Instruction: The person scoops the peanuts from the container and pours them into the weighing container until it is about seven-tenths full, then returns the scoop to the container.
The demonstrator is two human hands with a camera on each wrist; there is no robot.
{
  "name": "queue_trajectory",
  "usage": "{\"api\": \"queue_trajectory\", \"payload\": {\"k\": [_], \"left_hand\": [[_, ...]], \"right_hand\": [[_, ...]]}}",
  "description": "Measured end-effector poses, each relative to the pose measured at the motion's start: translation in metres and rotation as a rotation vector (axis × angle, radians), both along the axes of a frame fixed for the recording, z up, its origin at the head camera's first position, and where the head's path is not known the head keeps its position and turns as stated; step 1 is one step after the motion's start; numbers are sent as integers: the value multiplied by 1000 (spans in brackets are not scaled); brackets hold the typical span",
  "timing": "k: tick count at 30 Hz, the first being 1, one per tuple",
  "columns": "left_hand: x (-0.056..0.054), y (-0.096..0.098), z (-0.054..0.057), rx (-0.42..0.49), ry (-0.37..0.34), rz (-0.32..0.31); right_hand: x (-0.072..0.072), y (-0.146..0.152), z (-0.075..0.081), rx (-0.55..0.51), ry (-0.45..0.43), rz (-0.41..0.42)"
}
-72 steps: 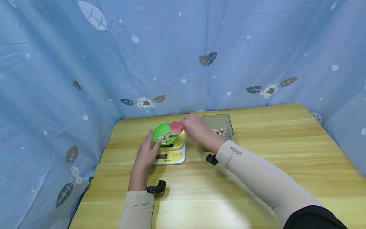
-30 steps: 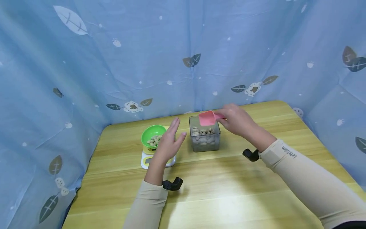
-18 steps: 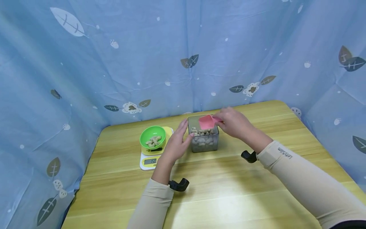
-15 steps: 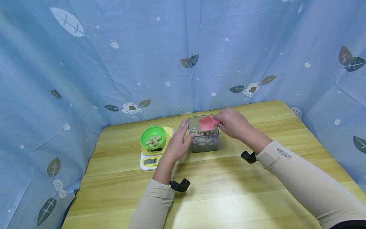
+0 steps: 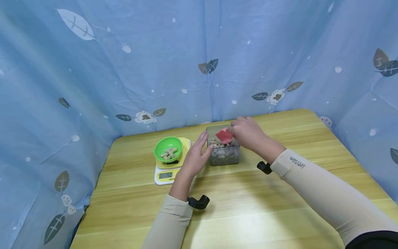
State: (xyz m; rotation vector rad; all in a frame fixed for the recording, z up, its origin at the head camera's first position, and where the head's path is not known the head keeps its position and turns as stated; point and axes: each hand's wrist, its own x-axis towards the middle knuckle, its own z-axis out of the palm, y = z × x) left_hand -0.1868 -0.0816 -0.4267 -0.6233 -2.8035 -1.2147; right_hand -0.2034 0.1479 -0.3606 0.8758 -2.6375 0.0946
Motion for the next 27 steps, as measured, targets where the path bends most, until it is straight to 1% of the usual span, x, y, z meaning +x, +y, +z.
{"api": "queue_trajectory", "payload": {"k": [2, 4, 7, 10, 14, 18, 21, 23, 24, 27], "left_hand": [[0, 1, -1, 4, -7, 2], [0, 2, -1, 5, -10, 4], [0, 3, -2, 1, -10, -1], [0, 2, 0, -5, -4, -3], [0, 2, 2, -1, -5, 6], [0, 1, 3, 6, -20, -1], [0, 0, 2, 0, -28, -11], [0, 0, 1, -8, -28, -14], [0, 0, 1, -12, -26, -14], [-1, -1, -1, -19, -20, -13]], "right_hand": [[-2, -4, -2, 41, 18, 1], [-5, -8, -4, 56, 30, 8], [-10, -11, -11, 41, 37, 30], [-13, -14, -15, -3, 17, 68], [-14, -18, -15, -44, -71, 84], [-14, -17, -12, -55, -160, 63], [-14, -15, -11, -49, -204, 42], [-14, -14, -11, -15, -196, 30], [-14, -15, -11, 19, -176, 29], [-13, -17, -10, 172, -67, 33]]}}
